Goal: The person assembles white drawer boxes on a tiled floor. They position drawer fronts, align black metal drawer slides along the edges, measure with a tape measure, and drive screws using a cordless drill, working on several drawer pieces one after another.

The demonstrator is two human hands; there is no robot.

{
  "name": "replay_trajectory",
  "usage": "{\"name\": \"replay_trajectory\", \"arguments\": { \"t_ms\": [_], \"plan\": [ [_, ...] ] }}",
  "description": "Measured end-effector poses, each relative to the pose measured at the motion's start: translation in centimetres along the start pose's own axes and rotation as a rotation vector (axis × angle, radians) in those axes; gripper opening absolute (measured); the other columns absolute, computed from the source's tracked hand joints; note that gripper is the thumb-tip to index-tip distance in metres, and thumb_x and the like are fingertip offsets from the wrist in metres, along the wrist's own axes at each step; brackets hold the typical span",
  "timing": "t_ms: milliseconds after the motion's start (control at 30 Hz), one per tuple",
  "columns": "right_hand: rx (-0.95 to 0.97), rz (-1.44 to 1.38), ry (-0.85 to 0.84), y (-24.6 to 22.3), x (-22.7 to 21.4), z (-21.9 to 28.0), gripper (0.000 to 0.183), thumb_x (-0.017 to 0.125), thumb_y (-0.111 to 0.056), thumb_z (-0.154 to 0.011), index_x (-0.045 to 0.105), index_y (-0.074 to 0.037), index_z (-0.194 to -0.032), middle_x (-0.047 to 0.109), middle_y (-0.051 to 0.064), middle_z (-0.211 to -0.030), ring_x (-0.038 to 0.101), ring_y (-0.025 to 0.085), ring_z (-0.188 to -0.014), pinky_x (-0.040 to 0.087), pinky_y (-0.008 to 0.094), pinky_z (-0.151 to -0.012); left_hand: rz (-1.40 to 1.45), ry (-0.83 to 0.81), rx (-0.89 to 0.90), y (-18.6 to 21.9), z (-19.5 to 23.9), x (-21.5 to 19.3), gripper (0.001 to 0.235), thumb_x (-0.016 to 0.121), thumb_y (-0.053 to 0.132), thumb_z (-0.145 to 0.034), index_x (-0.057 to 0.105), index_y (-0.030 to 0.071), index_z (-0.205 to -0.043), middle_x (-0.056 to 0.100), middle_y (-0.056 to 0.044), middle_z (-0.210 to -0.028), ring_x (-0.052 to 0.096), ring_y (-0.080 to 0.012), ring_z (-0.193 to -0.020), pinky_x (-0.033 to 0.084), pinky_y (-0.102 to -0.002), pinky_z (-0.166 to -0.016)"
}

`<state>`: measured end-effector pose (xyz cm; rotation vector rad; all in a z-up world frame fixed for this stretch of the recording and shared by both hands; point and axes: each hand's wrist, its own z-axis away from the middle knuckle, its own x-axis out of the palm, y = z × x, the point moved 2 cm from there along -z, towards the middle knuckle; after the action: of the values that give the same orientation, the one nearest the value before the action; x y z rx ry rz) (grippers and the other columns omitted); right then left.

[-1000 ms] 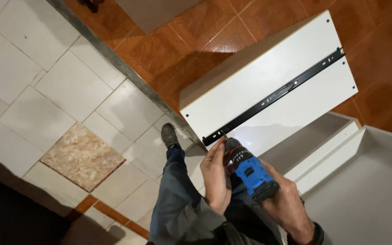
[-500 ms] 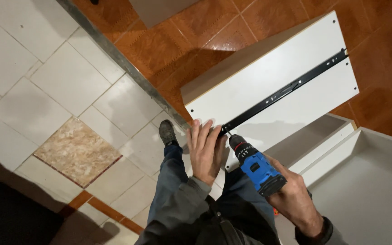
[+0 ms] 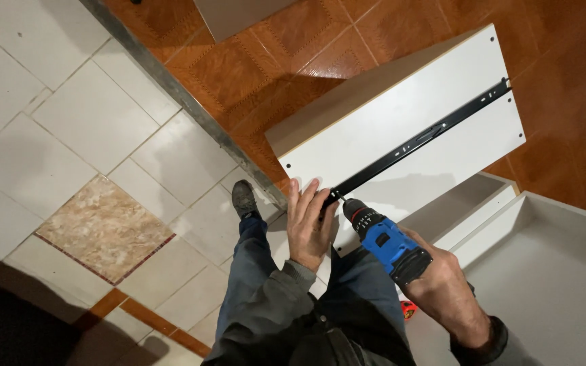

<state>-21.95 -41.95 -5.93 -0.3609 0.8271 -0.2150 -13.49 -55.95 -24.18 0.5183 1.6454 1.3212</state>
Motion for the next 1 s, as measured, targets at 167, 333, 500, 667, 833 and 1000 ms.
{"name": "replay_trajectory", "arguments": {
  "t_ms": [167, 333, 500, 667, 833, 1000],
  "plan": [
    [-0.146, -0.014, 0.052, 1.2, 0.8, 0.0, 0.041, 0.078, -0.005, -0.076, 0.068, -0.004, -0.115, 0.077, 0.013, -0.080, 0.078, 0.022, -0.067, 0.061, 0.033, -0.061, -0.014, 0.012, 0.094, 0.0, -0.3, -0.1, 0.041, 0.081, 0.010, -0.092, 0.066, 0.005, -0.130, 0.058, -0.015, -0.148, 0.036, -0.0456, -0.152, 0.037, -0.056, -0.124],
    [-0.222, -0.044, 0.066, 1.8, 1.4, 0.2, 0.035, 0.079, -0.005, -0.076, 0.070, -0.003, -0.109, 0.077, 0.011, -0.080, 0.077, 0.020, -0.067, 0.061, 0.033, -0.060, -0.001, -0.006, 0.091, 0.0, -0.4, -0.4, 0.041, 0.080, 0.011, -0.094, 0.065, 0.005, -0.131, 0.057, -0.015, -0.149, 0.038, -0.0461, -0.151, 0.038, -0.055, -0.123],
    [-0.010, -0.002, 0.038, 1.3, 0.5, -0.9, 0.032, 0.081, -0.012, -0.076, 0.068, -0.002, -0.104, 0.075, 0.012, -0.070, 0.076, 0.022, -0.061, 0.060, 0.036, -0.057, 0.010, -0.030, 0.073, -0.1, -0.2, -0.3, 0.042, 0.081, 0.011, -0.094, 0.064, 0.006, -0.132, 0.057, -0.015, -0.149, 0.039, -0.0461, -0.150, 0.035, -0.056, -0.125],
    [0.031, 0.303, -0.252, 2.3, -0.7, -3.4, 0.041, 0.073, -0.021, -0.082, 0.068, -0.009, -0.121, 0.077, 0.010, -0.070, 0.074, 0.024, -0.061, 0.061, 0.036, -0.060, 0.066, -0.056, -0.039, 0.3, -0.7, -0.8, 0.035, 0.077, 0.013, -0.095, 0.068, 0.007, -0.128, 0.059, -0.012, -0.147, 0.037, -0.0451, -0.152, 0.034, -0.054, -0.122],
    [0.071, 0.471, -0.201, -3.3, -2.5, -4.0, 0.051, 0.073, -0.014, -0.076, 0.067, -0.004, -0.126, 0.073, 0.019, -0.078, 0.075, 0.033, -0.067, 0.063, 0.042, -0.066, 0.078, -0.023, -0.045, 0.0, -0.7, -0.5, 0.033, 0.076, 0.016, -0.095, 0.070, 0.008, -0.126, 0.060, -0.010, -0.146, 0.038, -0.0437, -0.151, 0.037, -0.052, -0.121],
    [0.287, 0.527, -0.373, -3.6, -2.5, -4.5, 0.059, 0.072, -0.016, -0.082, 0.055, -0.007, -0.138, 0.077, 0.014, -0.079, 0.079, 0.027, -0.068, 0.067, 0.038, -0.069, 0.062, -0.010, -0.048, -0.1, -0.5, -0.4, 0.033, 0.078, 0.016, -0.093, 0.071, 0.008, -0.125, 0.061, -0.010, -0.145, 0.040, -0.0435, -0.149, 0.037, -0.053, -0.119]
  ]
}}
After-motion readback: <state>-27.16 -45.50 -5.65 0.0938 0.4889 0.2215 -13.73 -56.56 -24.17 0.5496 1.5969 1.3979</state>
